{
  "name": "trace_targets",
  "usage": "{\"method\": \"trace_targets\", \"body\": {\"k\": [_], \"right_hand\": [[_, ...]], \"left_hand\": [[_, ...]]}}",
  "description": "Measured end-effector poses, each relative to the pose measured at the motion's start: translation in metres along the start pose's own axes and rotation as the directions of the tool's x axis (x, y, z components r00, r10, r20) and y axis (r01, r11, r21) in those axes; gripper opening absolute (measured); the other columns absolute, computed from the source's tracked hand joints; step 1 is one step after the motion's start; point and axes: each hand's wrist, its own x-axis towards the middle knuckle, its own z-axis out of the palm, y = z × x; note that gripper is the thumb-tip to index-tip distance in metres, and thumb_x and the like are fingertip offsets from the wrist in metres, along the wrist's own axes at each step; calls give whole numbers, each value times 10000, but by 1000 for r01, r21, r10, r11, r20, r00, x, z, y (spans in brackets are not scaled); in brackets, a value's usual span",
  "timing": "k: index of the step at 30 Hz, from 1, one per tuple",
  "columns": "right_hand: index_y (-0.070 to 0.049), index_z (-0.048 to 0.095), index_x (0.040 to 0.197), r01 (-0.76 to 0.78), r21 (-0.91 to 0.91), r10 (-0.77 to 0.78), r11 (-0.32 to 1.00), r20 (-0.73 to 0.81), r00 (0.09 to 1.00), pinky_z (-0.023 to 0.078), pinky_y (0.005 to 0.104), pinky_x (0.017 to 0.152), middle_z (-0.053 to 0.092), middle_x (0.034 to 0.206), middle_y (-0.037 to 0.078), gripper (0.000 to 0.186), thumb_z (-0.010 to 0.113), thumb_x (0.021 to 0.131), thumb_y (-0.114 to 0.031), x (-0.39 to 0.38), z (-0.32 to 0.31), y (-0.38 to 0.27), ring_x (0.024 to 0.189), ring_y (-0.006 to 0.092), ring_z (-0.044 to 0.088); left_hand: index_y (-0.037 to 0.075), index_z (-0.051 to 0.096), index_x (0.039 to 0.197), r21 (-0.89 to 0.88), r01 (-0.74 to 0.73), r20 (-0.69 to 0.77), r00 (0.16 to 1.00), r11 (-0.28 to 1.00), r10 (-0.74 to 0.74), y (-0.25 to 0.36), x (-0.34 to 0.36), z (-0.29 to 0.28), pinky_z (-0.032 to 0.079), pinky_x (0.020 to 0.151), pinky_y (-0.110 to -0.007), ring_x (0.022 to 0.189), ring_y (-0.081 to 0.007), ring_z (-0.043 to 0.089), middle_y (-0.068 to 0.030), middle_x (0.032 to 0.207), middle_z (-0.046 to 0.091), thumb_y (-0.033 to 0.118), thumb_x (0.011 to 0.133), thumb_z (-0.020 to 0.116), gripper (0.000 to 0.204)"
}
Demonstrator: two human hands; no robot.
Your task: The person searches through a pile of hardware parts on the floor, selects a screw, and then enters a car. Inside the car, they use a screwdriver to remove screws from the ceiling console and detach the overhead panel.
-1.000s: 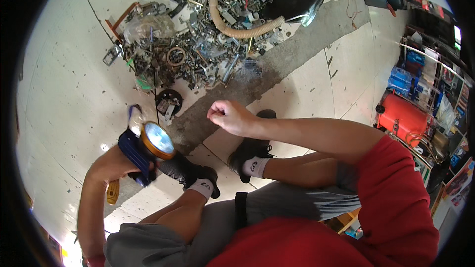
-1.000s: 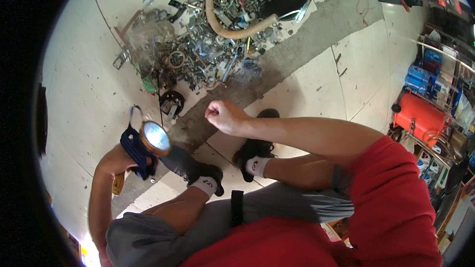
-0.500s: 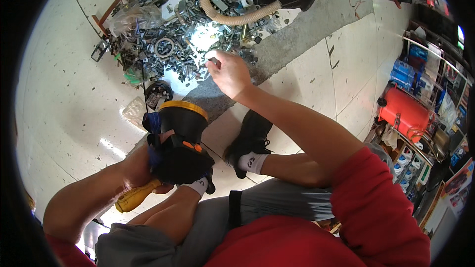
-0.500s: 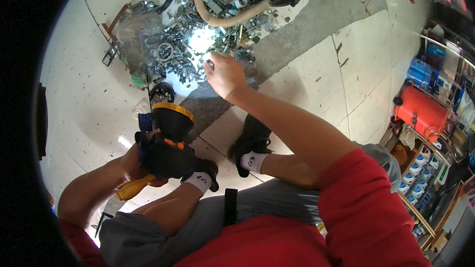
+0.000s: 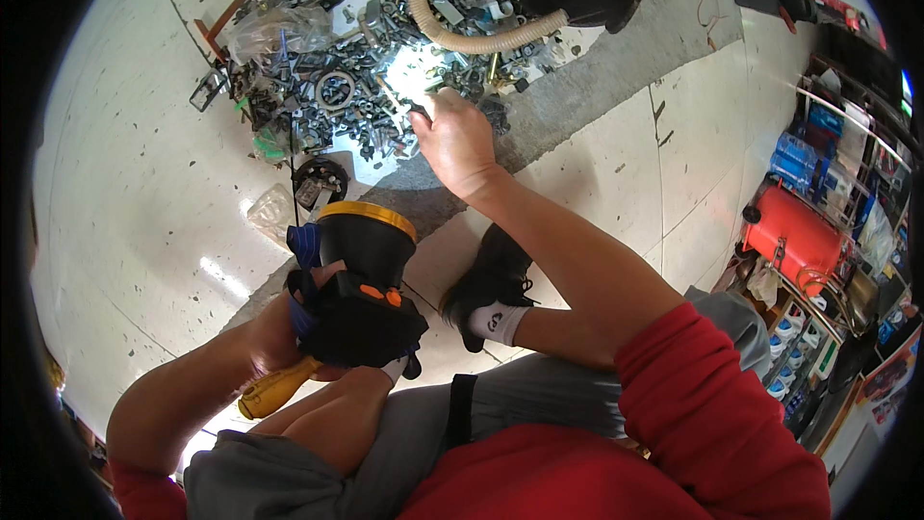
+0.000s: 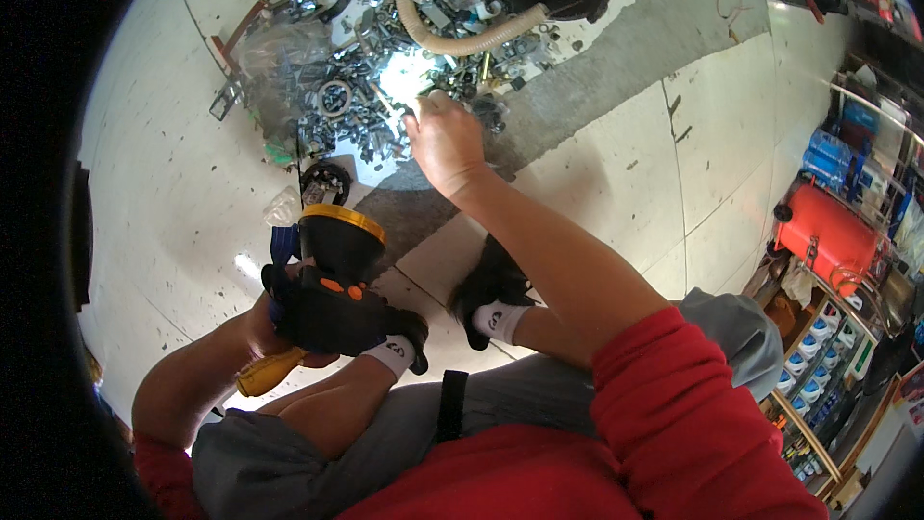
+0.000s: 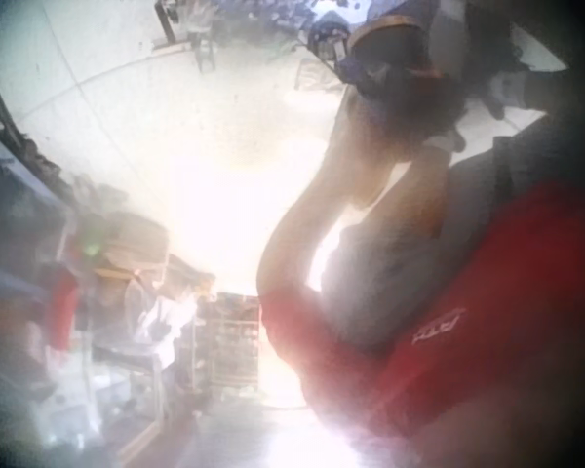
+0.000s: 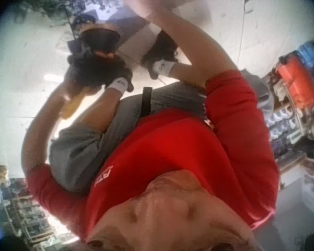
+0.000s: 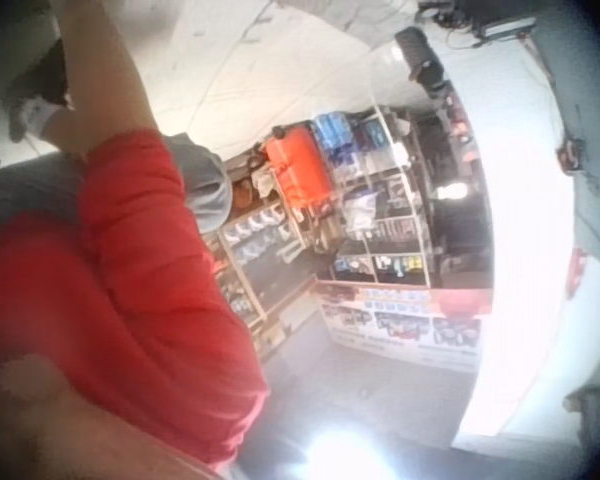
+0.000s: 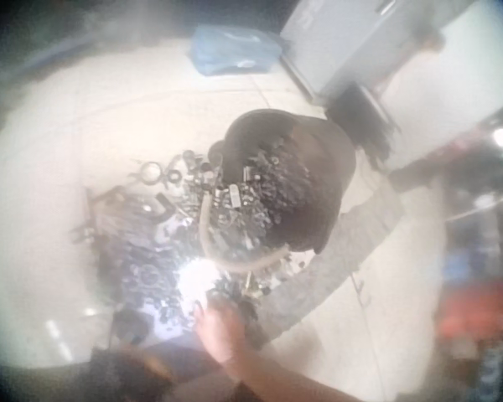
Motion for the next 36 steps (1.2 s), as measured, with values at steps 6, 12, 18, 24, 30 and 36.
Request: {"method": "trace_targets", "body": {"k": [6,12,18,24,30,36], "right_hand": [[-37,655,876,-556,573,446,603,335,830,444,318,543,592,724,36,104,651,901,-138,7,-10,-11,586,142,536],[-31,599,918,-704,575,309,-418,818,485,459,257,580,584,780,31,172,602,920,-203,18,-39,-35,683,136,554],[-9,586,875,-691,532,217,-490,842,494,480,243,594,606,889,106,170,612,912,-173,26,-35,-47,760,173,581],[10,599,909,-707,534,217,-463,842,494,495,262,657,625,977,153,144,625,901,-131,28,-37,-59,804,195,600],[-24,628,940,-679,622,125,-390,767,630,465,278,755,609,945,88,63,574,925,-53,27,-41,-70,868,186,572],[41,607,1149,-663,698,42,-271,697,716,477,332,803,639,1097,181,238,530,929,-8,26,-41,-69,970,236,614]], "left_hand": [[74,592,1289,-89,4,-244,970,996,-26,-6,-5,8,407,414,-225,546,-129,604,-76,870,695,604,979,428,636],[65,594,1299,-33,-56,-105,993,998,53,-2,-3,2,411,415,-238,571,-124,622,-76,930,718,548,988,437,596],[69,576,1307,1,-113,-208,972,994,111,-2,-8,3,464,576,-284,746,-171,648,-105,1032,701,505,978,477,556],[93,574,1330,-114,-191,15,981,975,194,2,-12,-9,543,634,-316,941,-199,698,-108,1135,696,564,948,491,612],[98,557,1357,-216,-154,41,985,964,167,1,-15,-25,548,661,-335,975,-210,688,-117,1208,676,692,888,492,760],[91,544,1373,-212,-200,127,965,957,229,0,-18,-39,555,672,-326,984,-212,692,-124,1221,673,674,911,477,747]]}}
